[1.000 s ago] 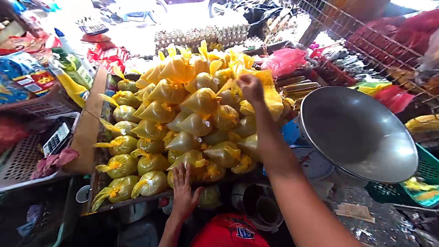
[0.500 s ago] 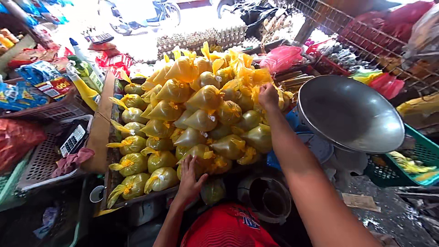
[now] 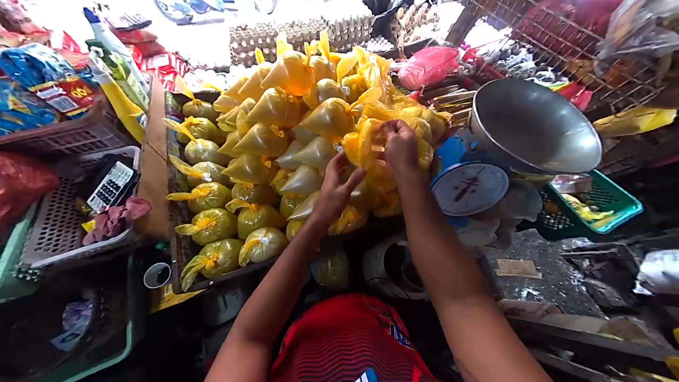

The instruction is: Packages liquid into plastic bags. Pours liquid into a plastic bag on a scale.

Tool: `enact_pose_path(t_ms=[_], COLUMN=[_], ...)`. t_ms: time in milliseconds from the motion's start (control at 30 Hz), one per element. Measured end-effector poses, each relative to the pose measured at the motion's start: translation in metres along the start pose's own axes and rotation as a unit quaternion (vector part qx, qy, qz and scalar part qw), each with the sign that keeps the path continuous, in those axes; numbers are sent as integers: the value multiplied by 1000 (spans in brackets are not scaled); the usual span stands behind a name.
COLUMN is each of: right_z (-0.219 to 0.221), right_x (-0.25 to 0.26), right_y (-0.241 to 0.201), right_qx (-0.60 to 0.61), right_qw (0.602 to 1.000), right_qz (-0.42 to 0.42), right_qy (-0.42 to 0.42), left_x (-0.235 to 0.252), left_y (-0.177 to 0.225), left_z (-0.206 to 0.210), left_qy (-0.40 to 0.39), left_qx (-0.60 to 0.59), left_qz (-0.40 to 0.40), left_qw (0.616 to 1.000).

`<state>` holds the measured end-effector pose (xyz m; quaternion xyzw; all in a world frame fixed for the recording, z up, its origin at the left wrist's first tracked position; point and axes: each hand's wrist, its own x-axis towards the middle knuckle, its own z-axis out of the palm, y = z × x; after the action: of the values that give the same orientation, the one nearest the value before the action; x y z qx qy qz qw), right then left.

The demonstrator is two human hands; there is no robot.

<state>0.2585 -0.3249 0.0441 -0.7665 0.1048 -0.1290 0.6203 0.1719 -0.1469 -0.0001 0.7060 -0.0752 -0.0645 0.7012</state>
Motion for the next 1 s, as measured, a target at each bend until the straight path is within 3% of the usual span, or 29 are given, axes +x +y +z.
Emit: enact_pose_path(t_ms=[100,167,300,367,467,600,733,800,867,1000], right_z=[10,6,-14,-35,-85,-167,-238,-262,-282,-307], right_x=[-37,-63,-95,-111,-137,-177,-229,-251,-267,-274], right_y=[10,22,49,56,65,72,93,95,92,101], right_qx=[77,37,-197,-191,-88,44,38,23,1,55], right_qw=[997,998,978,975,978,969,965,969,971,971], right_qz=[-18,-40,-56,-38,-36,-24,19,45,73,106], right_qy=[9,-11,44,111,184,244,259,243,227,208], left_x=[38,46,23,13,19,50,109,147,185,262], left_y=[-16,-29,-36,-35,-31,16,93,123,141,125], left_z=[13,24,43,47,47,32,33,48,73,140], left_qy=[25,34,-64,-109,-101,23,119,132,125,40], left_qx=[-191,-265,-254,-281,-292,-228,-159,-75,89,394], left_qz=[-94,-105,-106,-124,-112,-32,162,254,295,243], left_qw=[977,958,959,945,945,973,967,955,943,885])
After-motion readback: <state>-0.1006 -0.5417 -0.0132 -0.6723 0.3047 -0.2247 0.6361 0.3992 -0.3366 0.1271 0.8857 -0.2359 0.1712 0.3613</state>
